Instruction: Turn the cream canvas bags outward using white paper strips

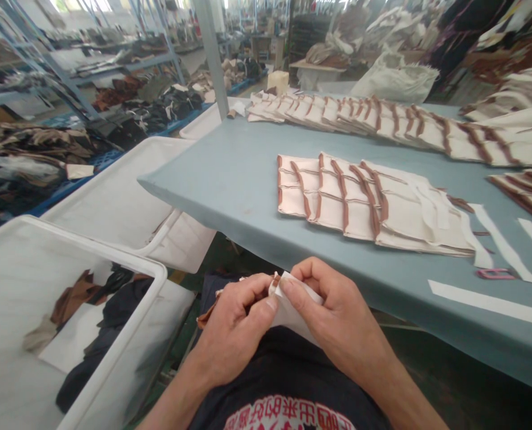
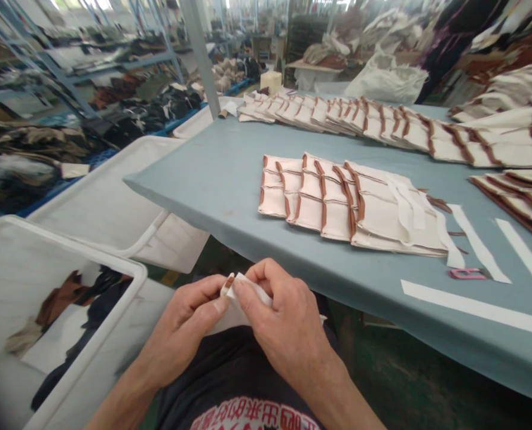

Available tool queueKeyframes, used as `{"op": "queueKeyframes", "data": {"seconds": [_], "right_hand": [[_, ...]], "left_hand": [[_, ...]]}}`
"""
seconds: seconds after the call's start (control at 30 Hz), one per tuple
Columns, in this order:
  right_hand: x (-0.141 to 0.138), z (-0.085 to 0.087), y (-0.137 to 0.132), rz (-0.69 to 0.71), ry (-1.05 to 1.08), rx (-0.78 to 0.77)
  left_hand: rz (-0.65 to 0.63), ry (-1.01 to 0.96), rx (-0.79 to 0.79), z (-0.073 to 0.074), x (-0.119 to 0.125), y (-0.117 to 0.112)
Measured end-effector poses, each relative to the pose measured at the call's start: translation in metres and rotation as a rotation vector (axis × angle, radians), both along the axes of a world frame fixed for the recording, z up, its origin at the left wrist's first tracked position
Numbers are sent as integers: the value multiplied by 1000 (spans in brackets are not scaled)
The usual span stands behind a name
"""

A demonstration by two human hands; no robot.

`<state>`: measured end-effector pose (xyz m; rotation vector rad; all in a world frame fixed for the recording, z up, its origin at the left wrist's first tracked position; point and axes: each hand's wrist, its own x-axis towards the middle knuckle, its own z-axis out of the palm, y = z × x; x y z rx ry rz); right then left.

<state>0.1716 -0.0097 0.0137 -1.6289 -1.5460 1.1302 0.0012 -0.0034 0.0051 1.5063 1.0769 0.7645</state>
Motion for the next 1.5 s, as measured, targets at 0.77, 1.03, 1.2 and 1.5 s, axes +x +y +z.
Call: {"op": "queueKeyframes", "data": {"seconds": [0.77,1.03,1.2,1.5], "right_hand": [[13,-36,11,409,780,-465],[6,-38,0,383,596,-38],[13,-37,2,303,323,183],[24,1,16,463,141,571]], "left_hand": [[52,10,161,-8,4,-12],[62,-4,160,-9,8,-16],[-18,124,181,6,-2,-7],[-208,128,129,40,-6,-1]]}}
